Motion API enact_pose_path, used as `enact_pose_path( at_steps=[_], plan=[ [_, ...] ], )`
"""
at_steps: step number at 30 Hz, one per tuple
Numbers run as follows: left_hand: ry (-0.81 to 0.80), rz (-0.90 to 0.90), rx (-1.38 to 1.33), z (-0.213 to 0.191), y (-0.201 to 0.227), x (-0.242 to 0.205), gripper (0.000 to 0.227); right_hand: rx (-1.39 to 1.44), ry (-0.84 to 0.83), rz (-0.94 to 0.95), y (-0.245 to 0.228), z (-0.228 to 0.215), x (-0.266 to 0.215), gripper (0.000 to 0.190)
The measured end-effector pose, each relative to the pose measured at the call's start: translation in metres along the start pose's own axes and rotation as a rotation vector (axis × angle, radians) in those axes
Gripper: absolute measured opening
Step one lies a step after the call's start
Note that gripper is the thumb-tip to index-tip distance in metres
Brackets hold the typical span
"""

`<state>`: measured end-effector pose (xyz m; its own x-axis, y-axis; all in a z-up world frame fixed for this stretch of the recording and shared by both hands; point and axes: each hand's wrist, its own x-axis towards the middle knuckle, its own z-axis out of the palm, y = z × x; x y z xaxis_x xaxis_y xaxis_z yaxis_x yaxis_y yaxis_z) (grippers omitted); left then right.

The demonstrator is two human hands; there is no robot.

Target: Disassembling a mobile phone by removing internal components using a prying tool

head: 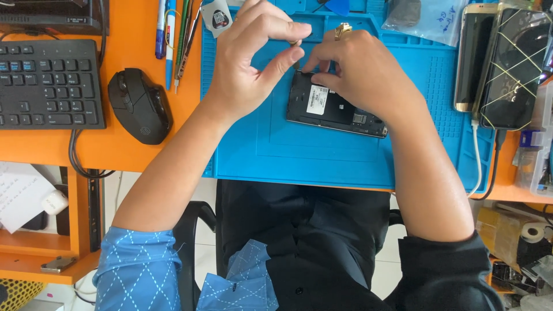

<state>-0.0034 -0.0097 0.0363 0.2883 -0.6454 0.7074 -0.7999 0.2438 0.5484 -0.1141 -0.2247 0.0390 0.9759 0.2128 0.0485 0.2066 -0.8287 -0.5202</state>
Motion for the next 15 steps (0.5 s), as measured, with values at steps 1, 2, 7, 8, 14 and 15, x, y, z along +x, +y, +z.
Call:
enact_pose_path(
  at_steps=[1,2,7,8,14,15],
  plan=[
    [0.016,0.006,0.027,0.0002,-0.0011,0.0002,0.012,-0.009,-0.001,-0.001,0.0005,-0.0001,-0.0001,0.015],
    [0.015,0.006,0.026,-0.0012,0.0014,0.0003,0.012,-0.009,0.000,0.000,0.0000,-0.0003,-0.0001,0.015],
    [0.032,0.020,-0.003,0.0023,-0.0010,0.0005,0.012,-0.003,-0.003,0.011,-0.0013,-0.0013,0.0000,0.015],
    [0.032,0.019,-0.004,0.0010,0.0007,0.0005,0.012,-0.003,-0.003,0.011,-0.0012,-0.0012,-0.0002,0.015],
    [-0.040,-0.045,-0.049,-0.0009,0.0026,-0.0029,0.019,0.015,-0.013,0.031,-0.0006,-0.0008,0.0000,0.016],
    [-0.058,-0.055,-0.017,0.0000,0.0021,-0.0045,0.019,-0.001,-0.009,0.005,0.0002,-0.0004,0.0000,0.012]
  ],
)
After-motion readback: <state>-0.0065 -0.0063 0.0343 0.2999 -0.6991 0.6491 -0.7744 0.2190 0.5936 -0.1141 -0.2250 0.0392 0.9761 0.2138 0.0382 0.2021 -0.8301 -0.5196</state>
